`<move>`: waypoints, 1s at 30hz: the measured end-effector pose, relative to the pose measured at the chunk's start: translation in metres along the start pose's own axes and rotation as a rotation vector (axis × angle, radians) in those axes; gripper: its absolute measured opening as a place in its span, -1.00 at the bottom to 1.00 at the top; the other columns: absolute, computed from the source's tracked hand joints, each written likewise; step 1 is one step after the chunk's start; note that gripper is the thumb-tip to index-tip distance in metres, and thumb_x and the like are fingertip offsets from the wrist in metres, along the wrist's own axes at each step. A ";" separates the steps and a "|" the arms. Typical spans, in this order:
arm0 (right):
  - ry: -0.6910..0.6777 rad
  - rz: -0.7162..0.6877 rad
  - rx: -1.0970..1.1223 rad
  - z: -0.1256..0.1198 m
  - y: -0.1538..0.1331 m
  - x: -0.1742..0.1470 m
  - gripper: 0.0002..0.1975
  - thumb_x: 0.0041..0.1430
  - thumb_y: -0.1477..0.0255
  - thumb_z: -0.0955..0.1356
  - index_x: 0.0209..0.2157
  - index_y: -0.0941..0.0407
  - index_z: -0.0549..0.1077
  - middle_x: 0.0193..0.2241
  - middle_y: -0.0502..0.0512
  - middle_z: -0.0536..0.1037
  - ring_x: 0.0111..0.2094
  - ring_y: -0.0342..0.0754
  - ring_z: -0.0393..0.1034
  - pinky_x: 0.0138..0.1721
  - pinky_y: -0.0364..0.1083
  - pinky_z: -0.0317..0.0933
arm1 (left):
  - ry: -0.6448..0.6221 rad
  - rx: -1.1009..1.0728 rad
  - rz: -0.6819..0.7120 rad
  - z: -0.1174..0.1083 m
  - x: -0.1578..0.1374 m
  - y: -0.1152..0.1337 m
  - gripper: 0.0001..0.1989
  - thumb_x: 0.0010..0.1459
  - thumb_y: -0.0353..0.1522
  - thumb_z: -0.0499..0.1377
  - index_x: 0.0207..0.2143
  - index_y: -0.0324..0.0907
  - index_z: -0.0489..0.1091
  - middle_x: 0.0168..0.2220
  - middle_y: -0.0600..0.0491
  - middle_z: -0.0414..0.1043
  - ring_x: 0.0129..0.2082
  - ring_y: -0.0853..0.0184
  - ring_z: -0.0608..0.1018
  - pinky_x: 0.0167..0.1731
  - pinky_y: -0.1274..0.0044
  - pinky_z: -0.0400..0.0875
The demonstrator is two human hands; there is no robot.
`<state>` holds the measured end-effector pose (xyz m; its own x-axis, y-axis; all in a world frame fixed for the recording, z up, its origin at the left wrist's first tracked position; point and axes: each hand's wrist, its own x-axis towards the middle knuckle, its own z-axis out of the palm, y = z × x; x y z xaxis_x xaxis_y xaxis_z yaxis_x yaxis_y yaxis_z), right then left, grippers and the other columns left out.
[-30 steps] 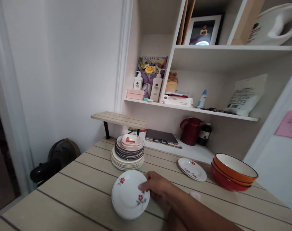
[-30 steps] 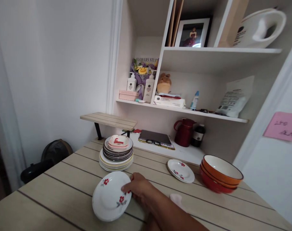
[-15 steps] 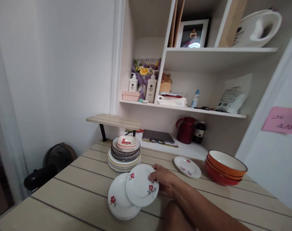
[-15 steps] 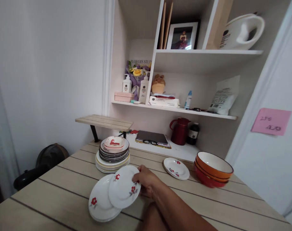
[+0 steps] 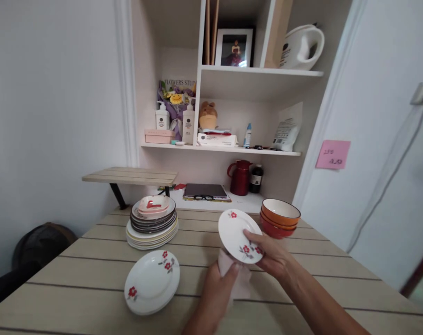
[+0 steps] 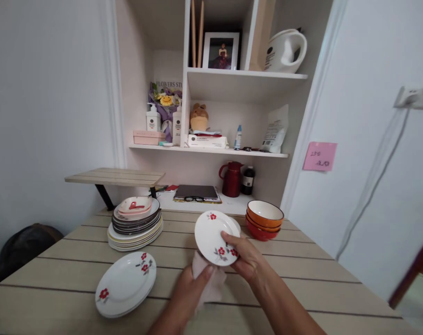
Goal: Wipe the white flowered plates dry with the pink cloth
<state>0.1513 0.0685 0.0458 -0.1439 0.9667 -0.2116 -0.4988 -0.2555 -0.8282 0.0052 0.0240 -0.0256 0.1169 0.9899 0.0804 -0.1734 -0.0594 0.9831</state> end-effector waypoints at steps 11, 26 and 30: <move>0.213 -0.207 0.190 -0.053 0.019 -0.002 -0.56 -0.10 0.56 0.51 -0.12 0.19 0.44 -0.38 0.16 0.66 -0.39 0.10 0.58 -0.34 0.01 0.49 | 0.134 -0.475 -0.141 -0.016 0.002 0.010 -0.34 -0.04 -0.02 0.30 0.05 -0.18 0.38 -0.04 -0.12 0.53 -0.03 0.13 0.54 -0.06 0.44 0.38; 0.033 -0.391 -0.012 -0.033 0.013 -0.030 -0.51 -0.11 0.29 0.53 -0.11 0.17 0.51 -0.27 0.17 0.65 -0.29 0.08 0.53 -0.31 -0.06 0.36 | -0.017 -0.284 -0.051 -0.009 -0.008 0.015 -0.16 -0.12 -0.08 0.38 0.18 -0.20 0.25 0.06 -0.19 0.45 0.08 0.03 0.46 0.08 0.36 0.30; -0.080 -0.366 -0.060 -0.028 0.013 -0.038 -0.54 -0.06 0.27 0.50 -0.11 0.18 0.51 -0.29 0.18 0.64 -0.32 0.07 0.51 -0.28 -0.05 0.33 | 0.074 -0.257 0.001 -0.011 -0.004 0.010 -0.17 -0.10 -0.06 0.36 0.19 -0.16 0.21 0.14 -0.17 0.37 0.14 0.04 0.40 0.11 0.37 0.27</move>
<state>0.1741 0.0290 0.0285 -0.0327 0.9892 0.1428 -0.4789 0.1099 -0.8710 -0.0075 0.0207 -0.0182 0.0465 0.9972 0.0594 -0.4170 -0.0346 0.9082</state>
